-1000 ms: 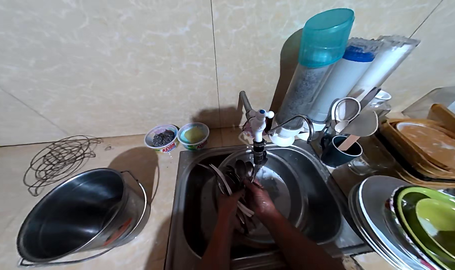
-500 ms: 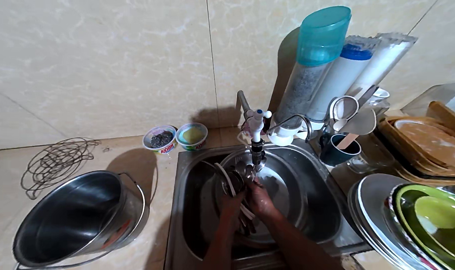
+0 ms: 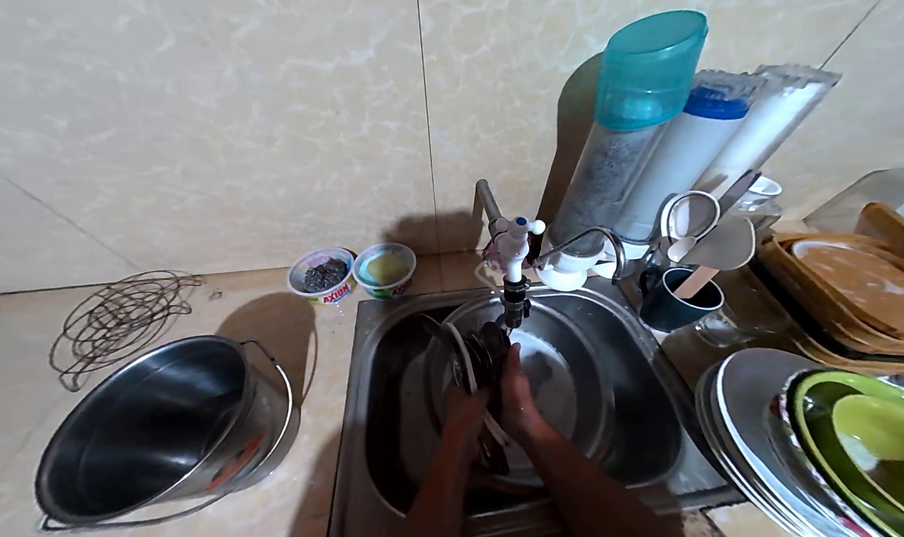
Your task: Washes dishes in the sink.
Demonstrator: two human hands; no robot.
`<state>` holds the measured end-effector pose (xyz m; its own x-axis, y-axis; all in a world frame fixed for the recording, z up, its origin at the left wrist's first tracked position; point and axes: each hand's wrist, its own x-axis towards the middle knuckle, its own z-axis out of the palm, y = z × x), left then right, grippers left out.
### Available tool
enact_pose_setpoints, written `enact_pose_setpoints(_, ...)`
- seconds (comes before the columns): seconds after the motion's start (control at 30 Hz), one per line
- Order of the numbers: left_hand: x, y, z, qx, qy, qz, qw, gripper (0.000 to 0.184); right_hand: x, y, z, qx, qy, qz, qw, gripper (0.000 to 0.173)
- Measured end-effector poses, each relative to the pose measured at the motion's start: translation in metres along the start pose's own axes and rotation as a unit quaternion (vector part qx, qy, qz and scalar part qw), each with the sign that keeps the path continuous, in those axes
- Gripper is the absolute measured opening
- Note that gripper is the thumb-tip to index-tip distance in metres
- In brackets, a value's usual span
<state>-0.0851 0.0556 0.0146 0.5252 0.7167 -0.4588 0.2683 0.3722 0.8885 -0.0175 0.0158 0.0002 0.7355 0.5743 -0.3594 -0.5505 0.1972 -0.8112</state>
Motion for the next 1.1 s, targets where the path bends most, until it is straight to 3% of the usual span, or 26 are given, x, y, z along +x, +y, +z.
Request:
enact_pose_setpoints(0.13,0.001,-0.002,-0.002,-0.033,0.006,-0.010,0.999,0.045,0.003,-0.001,-0.003,0.060,-0.022,0.015,0.998,0.056)
enact_pose_setpoints(0.2,0.002,-0.001,-0.003,-0.044,0.009,-0.006,0.999,0.043,0.011,-0.001,-0.009,0.131,-0.059,-0.026,0.989,0.039)
enact_pose_setpoints(0.3,0.001,0.000,-0.001,-0.056,0.018,0.001,0.998,0.045,0.023,0.003,-0.011,0.188,-0.037,-0.077,0.979,0.018)
enact_pose_setpoints(0.47,0.002,-0.001,0.001,-0.002,0.054,0.022,0.998,0.047,0.021,0.009,-0.009,0.138,-0.015,-0.087,0.986,0.027)
enact_pose_setpoints(0.6,0.002,0.001,-0.004,0.026,0.019,0.053,0.998,0.050,0.009,0.004,-0.007,0.111,-0.095,-0.003,0.989,0.049)
enact_pose_setpoints(0.7,-0.002,0.006,-0.005,0.014,-0.004,0.047,0.999,0.044,0.015,-0.012,-0.013,0.135,-0.139,-0.053,0.980,0.064)
enact_pose_setpoints(0.83,-0.003,0.006,-0.004,-0.023,-0.024,0.023,0.999,0.040,0.040,-0.021,-0.035,0.293,-0.141,-0.074,0.943,0.029)
enact_pose_setpoints(1.1,-0.002,0.005,-0.006,-0.079,-0.066,-0.015,0.995,0.033,0.034,-0.018,-0.038,0.174,-0.191,-0.094,0.962,0.025)
